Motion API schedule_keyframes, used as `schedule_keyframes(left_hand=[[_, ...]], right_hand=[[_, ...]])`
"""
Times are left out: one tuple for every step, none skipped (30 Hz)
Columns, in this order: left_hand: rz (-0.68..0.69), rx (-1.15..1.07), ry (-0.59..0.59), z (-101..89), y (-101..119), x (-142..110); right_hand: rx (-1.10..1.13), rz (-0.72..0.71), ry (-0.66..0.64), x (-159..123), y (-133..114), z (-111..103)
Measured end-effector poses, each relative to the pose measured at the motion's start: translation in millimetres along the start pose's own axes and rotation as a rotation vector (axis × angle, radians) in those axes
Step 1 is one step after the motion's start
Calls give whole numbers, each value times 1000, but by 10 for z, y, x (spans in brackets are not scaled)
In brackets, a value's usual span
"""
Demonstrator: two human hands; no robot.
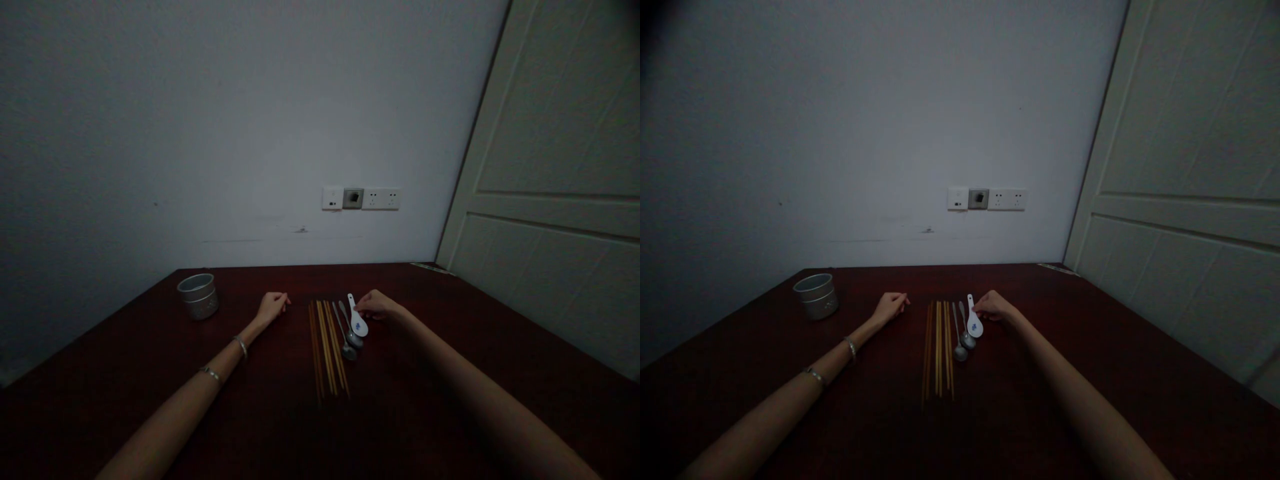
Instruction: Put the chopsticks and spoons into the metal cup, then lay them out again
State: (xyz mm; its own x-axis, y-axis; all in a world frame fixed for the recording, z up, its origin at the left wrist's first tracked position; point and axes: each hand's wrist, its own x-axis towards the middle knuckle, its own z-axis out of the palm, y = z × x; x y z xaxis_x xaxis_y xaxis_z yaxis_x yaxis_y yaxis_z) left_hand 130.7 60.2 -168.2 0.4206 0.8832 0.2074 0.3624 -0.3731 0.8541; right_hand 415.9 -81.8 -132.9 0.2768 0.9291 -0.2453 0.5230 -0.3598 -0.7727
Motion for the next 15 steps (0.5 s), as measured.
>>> schedule_keyframes(left_hand=[[-1,4,1,2,-2,1],[1,6,2,4,-5,1],[3,7,2,5,-9,2],[5,7,2,7,-13,3],[5,6,4,8,-17,4],[3,4,6,9,-21,6],[0,1,7,9,-24,9],[-3,-2,9,9,-28,11],[-6,-5,9,9,-32,14],[-5,-5,10,10,-36,17],[-2,-3,12,9,-39,19],[3,3,14,9,-42,21],[10,10,16,8,-45,22],[17,17,19,7,-48,23],[25,20,20,5,-50,23]], right_hand=[[0,1,-6,5,4,-3],[1,1,-14,8,7,-8],[2,1,-20,9,8,-13],[1,2,-24,7,6,-18],[-3,6,-24,2,3,-23],[-6,7,-25,-6,-3,-28],[-10,7,-27,-15,-8,-31],[-16,9,-25,-23,-12,-34],[-21,11,-24,-28,-14,-35],[-25,12,-24,-29,-11,-36],[-26,11,-24,-24,-4,-37],[-28,8,-21,-14,8,-39],[-31,3,-10,-1,26,-43],[-39,-9,22,15,48,-50],[-54,-24,78,30,76,-60]])
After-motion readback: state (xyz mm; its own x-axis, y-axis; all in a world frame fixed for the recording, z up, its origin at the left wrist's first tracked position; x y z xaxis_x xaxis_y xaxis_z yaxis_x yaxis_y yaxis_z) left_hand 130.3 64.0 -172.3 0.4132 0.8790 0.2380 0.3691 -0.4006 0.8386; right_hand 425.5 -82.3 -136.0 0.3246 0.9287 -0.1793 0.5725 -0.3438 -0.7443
